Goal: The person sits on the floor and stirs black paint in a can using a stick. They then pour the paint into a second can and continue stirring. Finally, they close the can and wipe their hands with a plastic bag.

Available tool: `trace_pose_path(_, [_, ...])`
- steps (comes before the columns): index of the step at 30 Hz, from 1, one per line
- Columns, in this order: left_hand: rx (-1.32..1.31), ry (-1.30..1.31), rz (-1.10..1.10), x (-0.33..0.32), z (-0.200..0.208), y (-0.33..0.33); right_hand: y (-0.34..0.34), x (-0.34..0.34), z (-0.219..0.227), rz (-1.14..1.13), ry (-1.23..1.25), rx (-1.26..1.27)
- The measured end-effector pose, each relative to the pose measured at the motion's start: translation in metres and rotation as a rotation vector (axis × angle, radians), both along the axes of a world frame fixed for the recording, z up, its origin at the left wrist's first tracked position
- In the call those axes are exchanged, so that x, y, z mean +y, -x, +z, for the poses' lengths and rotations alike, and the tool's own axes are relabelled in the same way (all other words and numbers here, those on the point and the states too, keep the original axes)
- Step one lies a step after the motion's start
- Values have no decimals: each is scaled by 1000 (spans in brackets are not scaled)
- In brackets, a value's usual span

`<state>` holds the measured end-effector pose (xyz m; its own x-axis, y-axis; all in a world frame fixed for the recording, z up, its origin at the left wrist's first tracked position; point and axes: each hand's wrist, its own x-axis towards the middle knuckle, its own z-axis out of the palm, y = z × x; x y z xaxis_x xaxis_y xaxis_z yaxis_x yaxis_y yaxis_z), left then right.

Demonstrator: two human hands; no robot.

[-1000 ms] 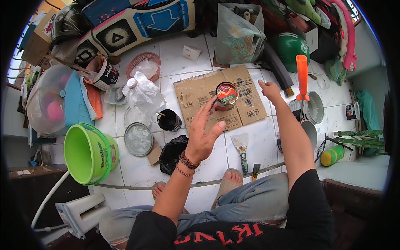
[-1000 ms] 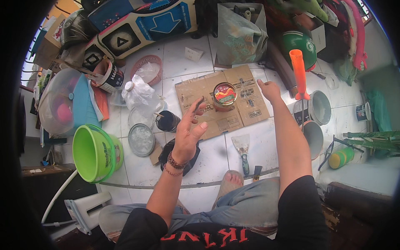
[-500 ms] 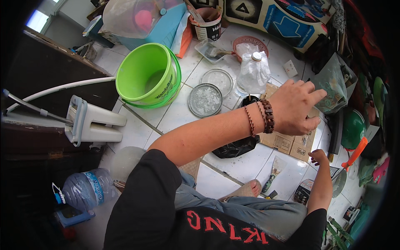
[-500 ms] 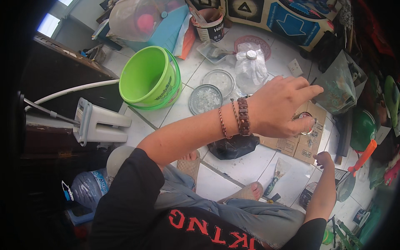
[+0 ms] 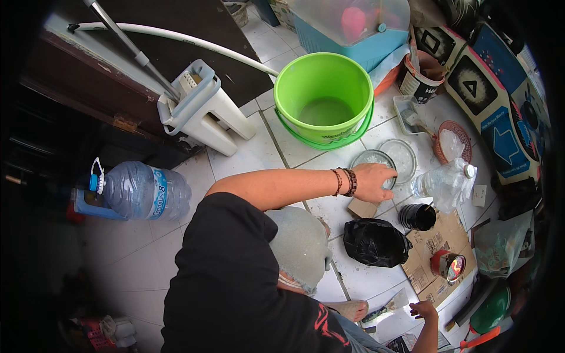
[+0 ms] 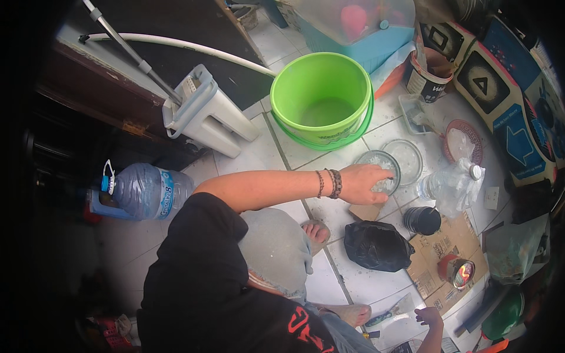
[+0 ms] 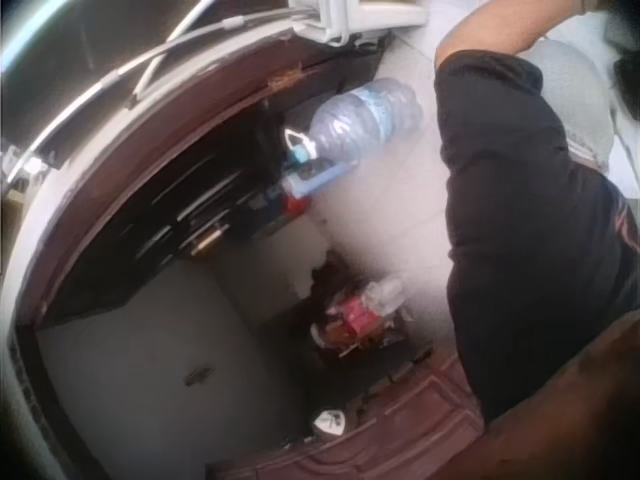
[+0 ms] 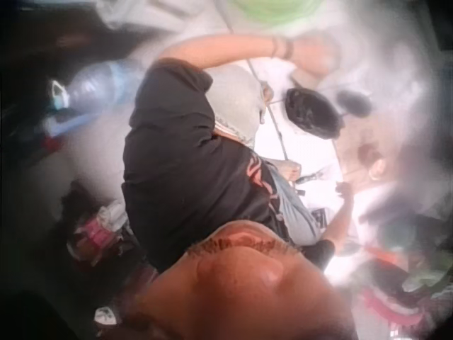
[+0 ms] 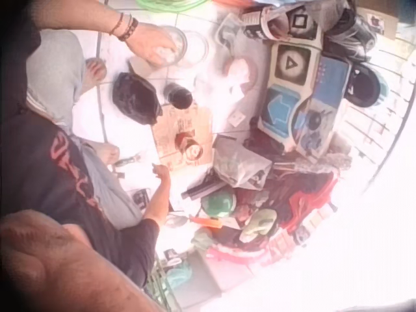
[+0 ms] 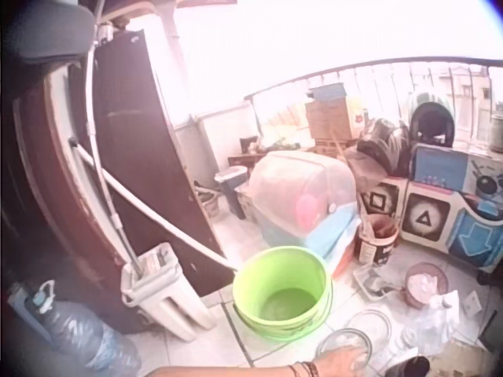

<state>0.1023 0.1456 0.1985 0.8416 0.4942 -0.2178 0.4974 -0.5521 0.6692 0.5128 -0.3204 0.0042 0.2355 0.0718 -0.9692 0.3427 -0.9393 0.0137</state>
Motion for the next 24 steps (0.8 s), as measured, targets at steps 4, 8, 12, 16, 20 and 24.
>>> trace_pose_path(4, [-135,194,98,9,-29,-14,9,37,1,338,-46,33])
trace_pose_path(8, [-173,287,110,14,-23,-12,32,103,31,469,28,132])
trace_pose_path(12, [-248,349,162,48,-28,7,58,161,43,501,65,328])
trace_pose_path(16, [46,257,-143,59,-22,-6,83,148,67,546,121,395])
trace_pose_path(20, [-232,265,-32,59,-9,-7,83,166,90,486,73,320])
trace_pose_path(24, [-230,217,-26,31,40,-31,75,167,133,552,-126,184])
